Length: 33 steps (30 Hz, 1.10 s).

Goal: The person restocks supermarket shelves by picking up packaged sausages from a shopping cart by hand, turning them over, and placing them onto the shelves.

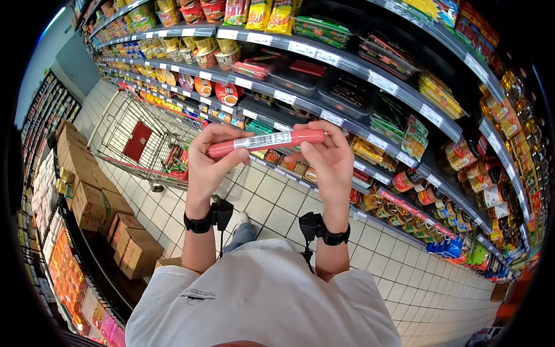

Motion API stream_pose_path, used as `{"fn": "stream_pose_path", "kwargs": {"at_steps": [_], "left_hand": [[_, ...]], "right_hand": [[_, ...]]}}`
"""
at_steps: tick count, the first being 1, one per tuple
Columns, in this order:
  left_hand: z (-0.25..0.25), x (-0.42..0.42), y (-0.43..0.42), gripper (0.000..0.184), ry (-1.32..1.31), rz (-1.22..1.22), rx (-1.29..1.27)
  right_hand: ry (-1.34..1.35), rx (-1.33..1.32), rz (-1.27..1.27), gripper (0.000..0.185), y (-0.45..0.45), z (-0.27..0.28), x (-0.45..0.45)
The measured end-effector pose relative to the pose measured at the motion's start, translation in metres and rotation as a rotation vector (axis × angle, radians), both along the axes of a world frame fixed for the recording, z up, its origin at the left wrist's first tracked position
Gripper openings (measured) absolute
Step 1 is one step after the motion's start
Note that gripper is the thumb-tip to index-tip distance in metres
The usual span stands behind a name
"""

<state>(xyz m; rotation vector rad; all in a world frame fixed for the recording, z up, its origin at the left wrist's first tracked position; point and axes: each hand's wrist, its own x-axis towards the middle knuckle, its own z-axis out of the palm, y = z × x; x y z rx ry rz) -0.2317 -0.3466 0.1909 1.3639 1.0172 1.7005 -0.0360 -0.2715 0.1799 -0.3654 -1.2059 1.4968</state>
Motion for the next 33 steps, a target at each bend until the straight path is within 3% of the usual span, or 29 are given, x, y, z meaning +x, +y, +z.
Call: {"fn": "stream_pose_path", "kwargs": {"at_steps": [1, 3, 13, 22, 27, 33], "left_hand": [[-0.001, 0.007, 0.003, 0.029, 0.004, -0.012, 0.002], [-0.004, 0.018, 0.01, 0.033, -0.236, -0.094, 0.022], [-0.003, 0.011, 0.06, 0.028, -0.344, -0.256, 0.11], [-0.012, -0.124, 0.067, 0.025, -0.334, 0.008, 0.053], [-0.034, -0.203, 0.069, 0.028, -0.349, 0.27, 0.053], [-0.049, -0.255, 0.091, 0.032, -0.424, 0.395, 0.015]], "right_hand": [[0.0, -0.019, -0.038, 0.029, -0.003, 0.001, 0.009], [-0.003, -0.029, -0.112, 0.028, -0.006, -0.001, 0.022], [-0.11, -0.122, -0.426, 0.035, -0.01, 0.008, 0.018], [-0.267, -0.139, -0.263, 0.026, 0.026, -0.003, -0.103], [-0.383, -0.143, -0.2, 0.03, 0.038, -0.003, -0.187], [-0.336, -0.198, -0.158, 0.034, 0.061, -0.017, -0.242]]}}
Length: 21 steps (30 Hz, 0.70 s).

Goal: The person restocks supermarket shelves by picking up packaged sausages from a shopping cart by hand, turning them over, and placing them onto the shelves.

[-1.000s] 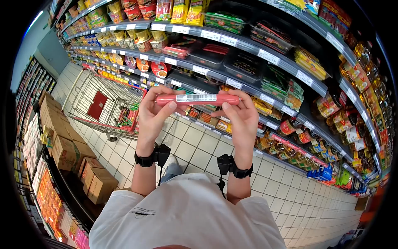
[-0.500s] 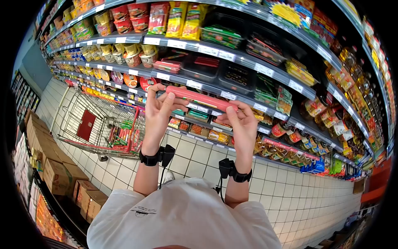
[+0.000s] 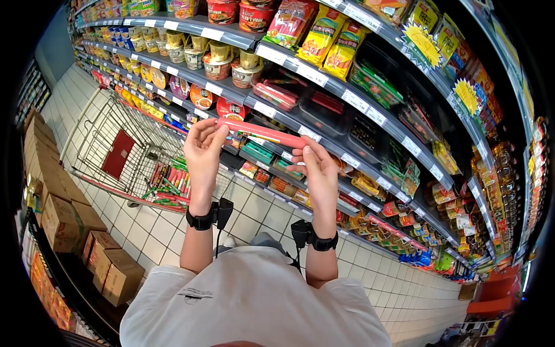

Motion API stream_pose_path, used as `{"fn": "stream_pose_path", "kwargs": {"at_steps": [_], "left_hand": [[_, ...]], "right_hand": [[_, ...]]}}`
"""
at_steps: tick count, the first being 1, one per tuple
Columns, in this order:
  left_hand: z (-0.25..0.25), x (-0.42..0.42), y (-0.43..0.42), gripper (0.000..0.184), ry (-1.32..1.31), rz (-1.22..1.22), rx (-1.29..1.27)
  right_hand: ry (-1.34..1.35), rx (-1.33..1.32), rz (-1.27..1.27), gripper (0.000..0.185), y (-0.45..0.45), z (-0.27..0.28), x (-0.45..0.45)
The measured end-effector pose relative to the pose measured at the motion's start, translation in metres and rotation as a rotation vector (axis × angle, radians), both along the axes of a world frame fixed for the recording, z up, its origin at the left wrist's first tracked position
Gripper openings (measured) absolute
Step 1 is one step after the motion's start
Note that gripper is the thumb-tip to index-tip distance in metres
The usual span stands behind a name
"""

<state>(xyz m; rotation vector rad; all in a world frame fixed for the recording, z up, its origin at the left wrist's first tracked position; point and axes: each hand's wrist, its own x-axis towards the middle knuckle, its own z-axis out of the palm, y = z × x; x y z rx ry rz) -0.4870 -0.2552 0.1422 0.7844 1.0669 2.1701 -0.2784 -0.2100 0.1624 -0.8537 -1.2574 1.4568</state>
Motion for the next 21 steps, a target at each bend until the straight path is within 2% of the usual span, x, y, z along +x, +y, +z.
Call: {"fn": "stream_pose_path", "kwargs": {"at_steps": [5, 10, 14, 15, 18, 21], "left_hand": [[-0.011, -0.018, 0.039, 0.033, -0.04, -0.022, -0.029], [-0.025, -0.032, 0.095, 0.031, -0.061, -0.029, -0.055], [-0.042, -0.039, 0.159, 0.028, -0.057, -0.042, -0.069], [-0.049, -0.04, 0.176, 0.029, -0.022, -0.061, -0.105], [-0.068, -0.046, 0.226, 0.03, 0.063, -0.052, -0.213], [-0.095, -0.059, 0.268, 0.038, 0.072, -0.105, -0.333]], "right_hand": [[-0.024, -0.026, -0.07, 0.034, 0.039, -0.018, -0.017], [-0.002, -0.136, -0.008, 0.038, 0.09, -0.031, -0.031], [0.009, -0.19, -0.011, 0.05, 0.145, -0.045, -0.038], [0.008, -0.228, -0.028, 0.058, 0.16, -0.049, -0.041], [0.064, -0.255, 0.001, 0.062, 0.206, -0.071, -0.045], [0.066, -0.32, 0.04, 0.053, 0.243, -0.086, -0.055]]}}
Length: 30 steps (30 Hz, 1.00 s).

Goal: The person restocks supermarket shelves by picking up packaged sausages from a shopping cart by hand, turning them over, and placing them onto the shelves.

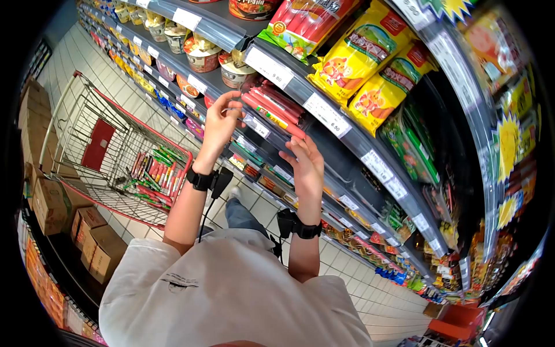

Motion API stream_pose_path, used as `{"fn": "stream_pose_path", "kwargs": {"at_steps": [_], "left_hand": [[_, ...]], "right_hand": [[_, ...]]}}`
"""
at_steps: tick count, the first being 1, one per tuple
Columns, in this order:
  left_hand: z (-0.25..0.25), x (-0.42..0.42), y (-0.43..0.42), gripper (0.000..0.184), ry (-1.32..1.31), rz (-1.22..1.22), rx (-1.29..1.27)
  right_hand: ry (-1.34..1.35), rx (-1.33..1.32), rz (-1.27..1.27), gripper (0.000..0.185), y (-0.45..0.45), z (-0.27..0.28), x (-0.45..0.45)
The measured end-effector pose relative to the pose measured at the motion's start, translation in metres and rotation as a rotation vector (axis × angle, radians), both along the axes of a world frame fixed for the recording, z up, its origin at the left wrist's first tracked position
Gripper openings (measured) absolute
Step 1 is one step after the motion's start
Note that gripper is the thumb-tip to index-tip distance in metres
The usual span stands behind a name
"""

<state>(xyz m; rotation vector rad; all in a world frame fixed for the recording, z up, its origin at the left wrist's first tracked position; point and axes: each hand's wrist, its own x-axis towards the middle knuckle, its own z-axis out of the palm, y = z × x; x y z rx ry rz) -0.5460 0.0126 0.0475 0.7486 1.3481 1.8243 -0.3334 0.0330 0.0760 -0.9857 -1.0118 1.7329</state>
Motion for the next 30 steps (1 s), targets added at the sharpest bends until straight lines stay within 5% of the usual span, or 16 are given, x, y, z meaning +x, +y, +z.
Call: {"fn": "stream_pose_path", "kwargs": {"at_steps": [2, 9, 19, 30], "left_hand": [[-0.009, -0.003, 0.021, 0.039, -0.046, -0.017, -0.042], [-0.024, -0.014, 0.078, 0.04, -0.076, -0.171, -0.214], [-0.039, -0.016, 0.103, 0.058, -0.25, -0.217, -0.131], [-0.015, -0.062, 0.014, 0.033, -0.178, -0.05, -0.163]], "right_hand": [[0.025, -0.028, 0.033, 0.036, 0.018, -0.004, -0.003], [0.003, -0.131, 0.014, 0.023, 0.072, -0.023, -0.011], [0.025, -0.065, 0.151, 0.035, 0.1, -0.043, -0.018], [-0.028, -0.113, 0.264, 0.055, 0.078, -0.014, -0.074]]}}
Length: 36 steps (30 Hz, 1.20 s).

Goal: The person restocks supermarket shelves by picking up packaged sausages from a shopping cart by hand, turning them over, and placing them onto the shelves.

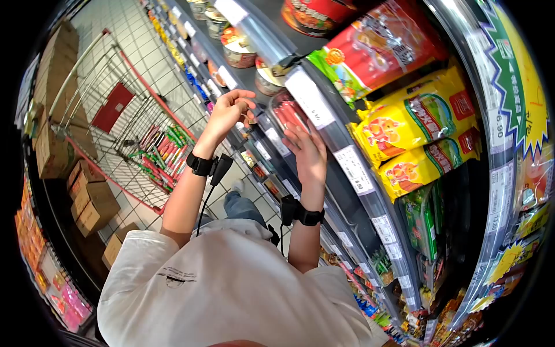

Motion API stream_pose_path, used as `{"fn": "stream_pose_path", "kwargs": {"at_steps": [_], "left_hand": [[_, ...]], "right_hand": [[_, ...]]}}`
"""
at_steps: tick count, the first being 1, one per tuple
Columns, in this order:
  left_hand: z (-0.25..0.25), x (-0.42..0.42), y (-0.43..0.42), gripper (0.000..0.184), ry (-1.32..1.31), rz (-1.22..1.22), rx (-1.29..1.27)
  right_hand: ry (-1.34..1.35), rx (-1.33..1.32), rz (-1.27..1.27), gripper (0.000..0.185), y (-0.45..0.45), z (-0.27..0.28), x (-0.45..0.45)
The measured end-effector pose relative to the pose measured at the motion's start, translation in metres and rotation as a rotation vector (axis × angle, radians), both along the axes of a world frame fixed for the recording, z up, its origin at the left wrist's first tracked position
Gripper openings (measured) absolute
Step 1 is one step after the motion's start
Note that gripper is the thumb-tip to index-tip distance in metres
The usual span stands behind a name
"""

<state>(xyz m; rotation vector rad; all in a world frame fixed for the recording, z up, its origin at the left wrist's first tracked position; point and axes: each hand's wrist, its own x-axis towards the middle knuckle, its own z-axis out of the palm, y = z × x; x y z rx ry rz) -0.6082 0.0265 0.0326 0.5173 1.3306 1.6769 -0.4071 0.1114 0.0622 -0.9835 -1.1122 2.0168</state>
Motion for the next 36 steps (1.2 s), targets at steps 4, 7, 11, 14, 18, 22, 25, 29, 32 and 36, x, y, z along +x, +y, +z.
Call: {"fn": "stream_pose_path", "kwargs": {"at_steps": [4, 7, 11, 14, 18, 22, 25, 29, 32, 36], "left_hand": [[0.003, -0.018, -0.059, 0.028, 0.022, 0.139, 0.032], [0.005, -0.024, -0.106, 0.028, 0.036, 0.23, 0.006], [-0.002, -0.029, -0.178, 0.026, 0.033, 0.297, 0.021], [-0.003, -0.027, -0.237, 0.025, 0.013, 0.351, -0.01], [-0.013, -0.02, -0.318, 0.024, 0.014, 0.333, -0.068], [-0.043, -0.009, -0.408, 0.026, -0.039, 0.304, -0.287], [-0.068, -0.004, -0.462, 0.025, -0.141, 0.42, -0.231], [-0.106, -0.005, -0.502, 0.032, -0.217, 0.437, -0.341], [-0.131, 0.002, -0.513, 0.034, -0.237, 0.455, -0.4], [-0.184, 0.008, -0.515, 0.036, -0.249, 0.475, -0.543]], "right_hand": [[-0.002, 0.051, 0.203, 0.055, -0.035, 0.014, -0.031], [0.044, 0.071, 0.34, 0.051, -0.065, 0.014, -0.044], [-0.013, 0.064, 0.423, 0.041, -0.115, 0.024, -0.065], [-0.028, 0.074, 0.53, 0.038, -0.154, 0.022, -0.075], [-0.077, 0.099, 0.649, 0.031, -0.201, -0.007, -0.099], [-0.298, 0.049, 0.745, 0.027, -0.241, -0.072, -0.112], [-0.449, 0.06, 0.815, 0.02, -0.266, -0.108, -0.122], [-0.571, 0.061, 0.907, 0.016, -0.282, -0.141, -0.139], [-0.607, 0.057, 0.976, 0.017, -0.282, -0.156, -0.15], [-0.721, 0.057, 1.054, 0.018, -0.272, -0.184, -0.166]]}}
